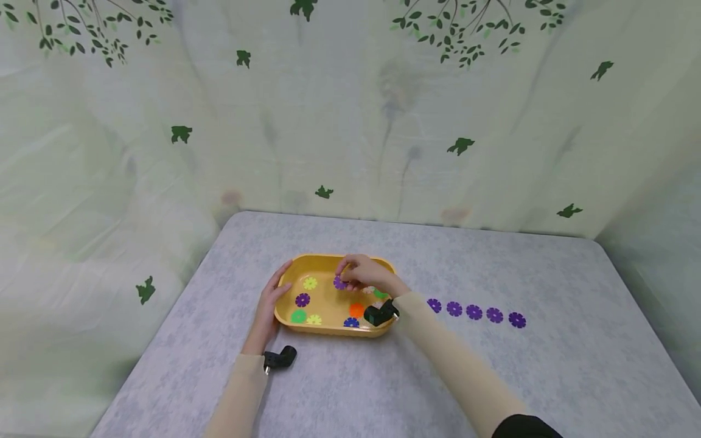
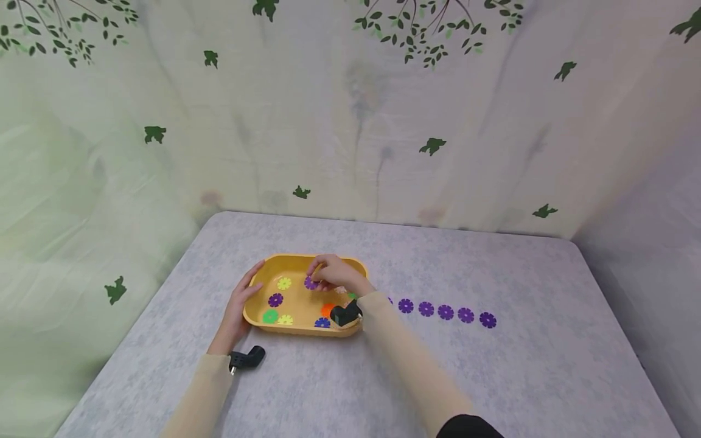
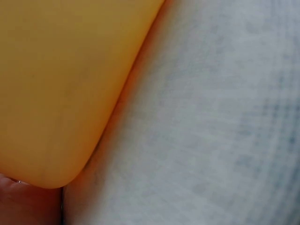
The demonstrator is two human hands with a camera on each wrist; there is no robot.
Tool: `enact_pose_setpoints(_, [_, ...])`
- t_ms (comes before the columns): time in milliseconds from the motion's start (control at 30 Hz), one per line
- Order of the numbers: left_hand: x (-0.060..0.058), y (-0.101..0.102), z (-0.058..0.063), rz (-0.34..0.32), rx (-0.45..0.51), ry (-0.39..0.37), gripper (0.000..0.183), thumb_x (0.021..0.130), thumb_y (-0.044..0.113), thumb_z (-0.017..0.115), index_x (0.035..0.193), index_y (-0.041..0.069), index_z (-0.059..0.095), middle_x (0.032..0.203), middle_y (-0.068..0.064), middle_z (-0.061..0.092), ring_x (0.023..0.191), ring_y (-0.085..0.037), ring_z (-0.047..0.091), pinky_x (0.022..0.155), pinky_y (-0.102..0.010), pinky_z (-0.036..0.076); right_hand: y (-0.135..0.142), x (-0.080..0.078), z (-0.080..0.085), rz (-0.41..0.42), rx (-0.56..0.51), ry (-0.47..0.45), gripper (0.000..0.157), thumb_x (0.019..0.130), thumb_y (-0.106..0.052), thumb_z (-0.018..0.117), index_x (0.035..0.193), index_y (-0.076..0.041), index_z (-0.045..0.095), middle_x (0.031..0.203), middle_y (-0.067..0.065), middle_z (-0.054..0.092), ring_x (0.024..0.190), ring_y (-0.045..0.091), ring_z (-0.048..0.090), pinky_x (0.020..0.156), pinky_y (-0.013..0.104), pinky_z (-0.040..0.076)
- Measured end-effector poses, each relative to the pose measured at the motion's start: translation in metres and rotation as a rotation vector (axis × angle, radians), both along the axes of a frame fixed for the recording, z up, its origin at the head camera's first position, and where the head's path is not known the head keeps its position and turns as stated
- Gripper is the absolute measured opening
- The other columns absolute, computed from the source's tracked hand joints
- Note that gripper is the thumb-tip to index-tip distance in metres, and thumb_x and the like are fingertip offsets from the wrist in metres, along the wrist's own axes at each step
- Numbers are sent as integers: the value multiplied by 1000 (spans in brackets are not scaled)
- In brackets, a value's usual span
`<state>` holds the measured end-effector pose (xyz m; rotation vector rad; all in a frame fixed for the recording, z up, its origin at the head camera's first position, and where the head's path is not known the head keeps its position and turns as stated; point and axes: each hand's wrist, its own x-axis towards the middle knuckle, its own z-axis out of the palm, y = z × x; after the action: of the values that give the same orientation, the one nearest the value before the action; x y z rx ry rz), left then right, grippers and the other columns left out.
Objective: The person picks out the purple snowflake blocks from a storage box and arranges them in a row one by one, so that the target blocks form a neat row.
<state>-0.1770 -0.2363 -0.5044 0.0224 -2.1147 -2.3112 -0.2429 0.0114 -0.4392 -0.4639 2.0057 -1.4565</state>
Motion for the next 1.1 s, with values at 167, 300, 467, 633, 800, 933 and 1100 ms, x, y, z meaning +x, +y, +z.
enact_pose_setpoints(167, [1,1,0,-3,6,1,48,101,16,44,148,17,37,153,3,29,140,-14,22,115,-35,16,32,-1,8,-46,-60,11,12,96,-8,54,104,0,58,81,15,62,58,19,51,55,28,49])
enact_pose_setpoints(300, [1,1,1,-5,20,3,48,102,15,44,149,16,37,154,2,29,141,-14,21,115,-35,16,60,3,13,-102,-59,30,14,96,-11,55,105,0,58,84,14,63,61,20,55,58,27,52])
enact_pose_setpoints(467, [2,2,1,1,21,2,48,101,14,44,148,15,37,154,0,29,141,-16,22,115,-35,17,98,10,12,-179,-73,32,17,98,-11,52,108,3,55,88,12,63,65,19,57,64,29,54])
enact_pose_setpoints(633, [1,2,1,-6,12,0,48,101,14,44,148,16,37,154,2,29,140,-14,23,114,-34,18,135,17,5,-236,-75,27,19,99,-10,49,112,4,52,86,12,60,66,18,56,67,31,56])
enact_pose_setpoints(800, [0,1,1,-8,15,-9,48,101,14,44,149,16,36,154,2,28,140,-13,22,114,-32,18,172,26,-3,-277,-74,34,22,100,-13,50,113,4,51,84,10,57,68,17,56,67,34,56])
enact_pose_setpoints(933, [-1,1,1,-7,30,-7,48,102,12,43,149,15,35,155,1,27,141,-13,20,114,-31,17,203,34,-12,-300,-80,40,24,100,-14,49,114,5,48,86,10,57,69,18,57,67,34,55])
enact_pose_setpoints(1100, [-2,0,0,-22,36,7,49,102,10,42,150,12,32,156,-2,25,142,-14,17,115,-31,15,244,49,-23,-375,-49,40,28,100,-17,50,116,6,47,87,9,58,69,15,58,67,30,55])
